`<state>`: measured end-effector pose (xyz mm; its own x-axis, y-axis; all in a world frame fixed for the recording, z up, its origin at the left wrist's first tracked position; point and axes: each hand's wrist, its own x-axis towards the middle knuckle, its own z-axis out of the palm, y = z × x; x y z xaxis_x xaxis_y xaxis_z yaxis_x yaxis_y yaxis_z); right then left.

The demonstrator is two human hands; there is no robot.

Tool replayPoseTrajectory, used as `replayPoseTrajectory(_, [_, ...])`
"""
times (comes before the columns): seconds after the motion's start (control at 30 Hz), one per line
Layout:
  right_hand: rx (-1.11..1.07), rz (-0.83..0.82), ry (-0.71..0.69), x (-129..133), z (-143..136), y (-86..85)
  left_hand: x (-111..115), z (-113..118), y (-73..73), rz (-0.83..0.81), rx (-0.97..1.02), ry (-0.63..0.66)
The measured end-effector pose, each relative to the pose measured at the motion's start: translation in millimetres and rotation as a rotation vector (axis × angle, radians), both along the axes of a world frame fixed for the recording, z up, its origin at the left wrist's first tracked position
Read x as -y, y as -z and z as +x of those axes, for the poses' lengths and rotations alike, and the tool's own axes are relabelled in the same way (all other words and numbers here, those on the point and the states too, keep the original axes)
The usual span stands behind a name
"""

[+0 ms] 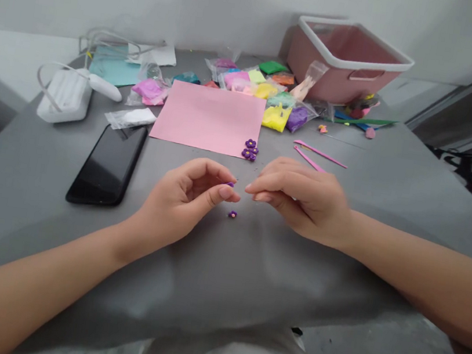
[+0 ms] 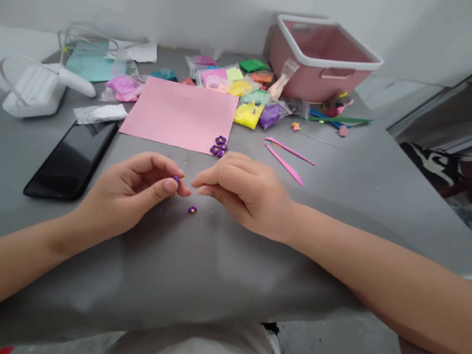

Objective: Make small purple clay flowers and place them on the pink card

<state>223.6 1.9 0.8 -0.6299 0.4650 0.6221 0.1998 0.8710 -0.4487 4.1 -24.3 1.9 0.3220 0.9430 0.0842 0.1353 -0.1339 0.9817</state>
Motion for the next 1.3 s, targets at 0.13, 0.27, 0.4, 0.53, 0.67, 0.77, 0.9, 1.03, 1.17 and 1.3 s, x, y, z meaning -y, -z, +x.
replayPoseTrajectory(0.13, [0.019, -0.028, 0.027, -1.5, 2.6, 1.5, 0.0, -0.6, -1.4, 0.016, -0.036, 0.014])
replayPoseTrajectory(0.27, [0.006, -0.007, 0.004, -3.3, 3.4, 3.2, 0.5, -2.1, -2.5, 0.050, -0.052, 0.004])
replayPoseTrajectory(0.4, [-0.023, 0.017, -0.018, -3.1, 2.1, 3.4, 0.5, -2.2, -4.4, 0.038, -0.062, -0.021])
replayPoseTrajectory(0.53, [-0.017, 0.002, 0.009, -2.1, 2.0, 3.9, -0.1, -1.5, -5.1, 0.023, -0.091, -0.034])
replayPoseTrajectory(0.67, [0.022, -0.049, 0.002, -2.1, 3.0, 5.2, -0.9, -2.1, -4.2, 0.035, -0.095, -0.046])
replayPoseTrajectory(0.77, [0.070, -0.090, 0.017, -2.5, 4.1, 4.8, -1.0, -2.9, -4.4, 0.030, -0.105, -0.054])
replayPoseTrajectory(0.9, [0.096, -0.138, 0.051, -3.0, 4.8, 3.1, -0.2, -3.5, -5.9, 0.013, -0.123, -0.069])
replayPoseTrajectory(1.03, [0.068, -0.208, 0.025, -2.6, 4.8, 3.0, 0.3, -3.2, -6.4, 0.000, -0.111, -0.063])
replayPoseTrajectory(1.17, [0.052, -0.230, -0.002, -1.6, 5.0, 2.8, 0.0, -2.8, -5.9, 0.000, -0.078, -0.062])
replayPoseTrajectory(1.3, [0.049, -0.218, 0.012, -1.2, 5.3, 1.1, -0.3, -3.1, -5.7, 0.012, -0.084, -0.069])
